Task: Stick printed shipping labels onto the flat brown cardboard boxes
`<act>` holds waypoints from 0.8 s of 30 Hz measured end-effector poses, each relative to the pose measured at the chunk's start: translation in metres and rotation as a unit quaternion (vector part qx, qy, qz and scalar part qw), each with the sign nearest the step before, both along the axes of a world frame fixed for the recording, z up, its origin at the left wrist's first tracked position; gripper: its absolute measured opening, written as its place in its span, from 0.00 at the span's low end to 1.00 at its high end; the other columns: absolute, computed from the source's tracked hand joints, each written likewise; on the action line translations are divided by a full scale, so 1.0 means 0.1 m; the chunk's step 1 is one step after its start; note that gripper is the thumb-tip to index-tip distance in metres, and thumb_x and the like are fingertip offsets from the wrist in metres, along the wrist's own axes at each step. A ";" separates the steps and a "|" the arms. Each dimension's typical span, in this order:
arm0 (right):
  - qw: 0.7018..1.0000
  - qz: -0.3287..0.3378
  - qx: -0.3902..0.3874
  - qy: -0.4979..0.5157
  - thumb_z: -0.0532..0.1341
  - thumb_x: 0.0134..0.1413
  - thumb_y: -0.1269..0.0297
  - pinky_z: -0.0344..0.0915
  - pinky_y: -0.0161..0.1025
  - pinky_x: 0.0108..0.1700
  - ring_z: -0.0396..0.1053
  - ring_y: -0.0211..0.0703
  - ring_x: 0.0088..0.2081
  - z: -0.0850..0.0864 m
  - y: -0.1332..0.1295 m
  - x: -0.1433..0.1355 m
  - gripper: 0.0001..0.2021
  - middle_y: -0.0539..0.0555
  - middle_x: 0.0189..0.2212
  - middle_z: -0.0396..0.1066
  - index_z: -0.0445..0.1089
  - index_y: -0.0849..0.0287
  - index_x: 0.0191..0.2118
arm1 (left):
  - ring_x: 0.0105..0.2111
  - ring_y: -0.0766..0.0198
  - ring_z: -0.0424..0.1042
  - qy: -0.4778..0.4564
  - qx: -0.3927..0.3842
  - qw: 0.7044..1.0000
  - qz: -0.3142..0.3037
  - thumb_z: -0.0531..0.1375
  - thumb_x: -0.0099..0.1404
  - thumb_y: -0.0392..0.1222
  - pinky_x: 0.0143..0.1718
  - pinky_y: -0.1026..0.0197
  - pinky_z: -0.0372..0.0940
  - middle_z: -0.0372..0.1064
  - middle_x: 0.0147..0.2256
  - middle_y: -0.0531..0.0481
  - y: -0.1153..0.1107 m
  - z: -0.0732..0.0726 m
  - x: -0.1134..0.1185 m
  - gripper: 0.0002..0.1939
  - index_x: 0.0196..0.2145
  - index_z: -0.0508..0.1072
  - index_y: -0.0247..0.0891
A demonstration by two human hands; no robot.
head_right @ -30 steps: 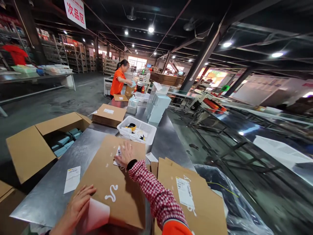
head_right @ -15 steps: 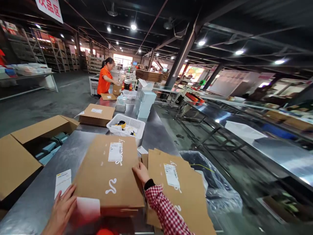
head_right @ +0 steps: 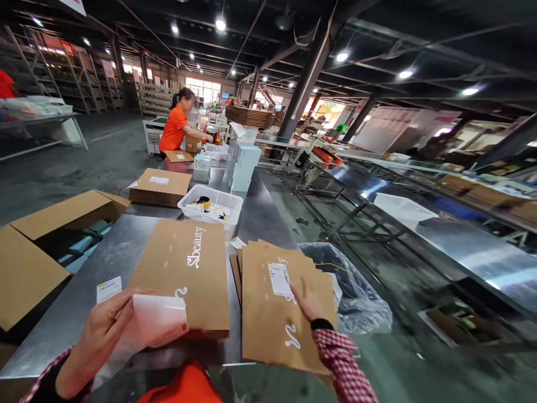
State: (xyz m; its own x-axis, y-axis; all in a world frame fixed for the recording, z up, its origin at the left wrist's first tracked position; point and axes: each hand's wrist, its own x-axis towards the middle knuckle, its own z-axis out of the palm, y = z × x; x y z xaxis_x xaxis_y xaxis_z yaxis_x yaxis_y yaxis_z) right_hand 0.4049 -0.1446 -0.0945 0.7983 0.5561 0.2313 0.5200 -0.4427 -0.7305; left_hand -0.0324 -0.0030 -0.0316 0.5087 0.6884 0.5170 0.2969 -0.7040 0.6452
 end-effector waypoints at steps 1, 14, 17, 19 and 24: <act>0.998 0.063 0.010 0.026 0.58 0.43 0.39 0.64 0.52 0.52 0.69 0.57 0.51 0.01 0.14 -0.32 0.30 0.70 0.48 0.70 0.72 0.59 0.44 | 0.31 0.64 0.73 -0.002 0.001 1.000 -0.001 0.48 0.69 0.47 0.34 0.66 0.69 0.75 0.31 0.49 -0.02 0.05 0.02 0.18 0.35 0.75 0.38; 0.798 0.535 0.150 0.235 0.63 0.51 0.55 0.65 0.38 0.37 0.67 0.39 0.33 0.13 0.81 -2.39 0.28 0.52 0.33 0.68 0.60 0.53 0.58 | 0.56 0.51 0.64 0.008 0.082 0.991 0.107 0.54 0.63 0.57 0.54 0.50 0.64 0.63 0.57 0.40 0.09 -0.33 -0.19 0.30 0.58 0.61 0.39; 0.817 0.531 0.128 0.186 0.61 0.53 0.53 0.64 0.38 0.36 0.67 0.41 0.34 0.17 0.85 -2.41 0.17 0.53 0.34 0.70 0.71 0.55 0.46 | 0.42 0.59 0.76 -0.010 -0.008 1.000 0.024 0.59 0.61 0.53 0.39 0.62 0.73 0.75 0.45 0.47 -0.13 -0.44 -0.07 0.23 0.52 0.64 0.44; 0.829 0.530 0.111 0.138 0.62 0.53 0.53 0.63 0.37 0.34 0.65 0.40 0.32 0.25 0.89 -2.44 0.15 0.52 0.31 0.70 0.72 0.55 0.43 | 0.34 0.61 0.78 -0.044 -0.066 0.996 0.049 0.57 0.63 0.51 0.31 0.65 0.73 0.77 0.36 0.50 -0.18 -0.49 0.00 0.16 0.47 0.65 0.43; 0.853 0.508 0.104 0.062 0.63 0.53 0.58 0.62 0.37 0.36 0.63 0.39 0.32 0.41 0.99 -2.50 0.07 0.50 0.27 0.63 0.75 0.54 0.34 | 0.33 0.59 0.79 -0.082 -0.101 0.987 0.100 0.55 0.64 0.53 0.32 0.61 0.74 0.78 0.33 0.50 -0.11 -0.54 0.06 0.17 0.47 0.64 0.43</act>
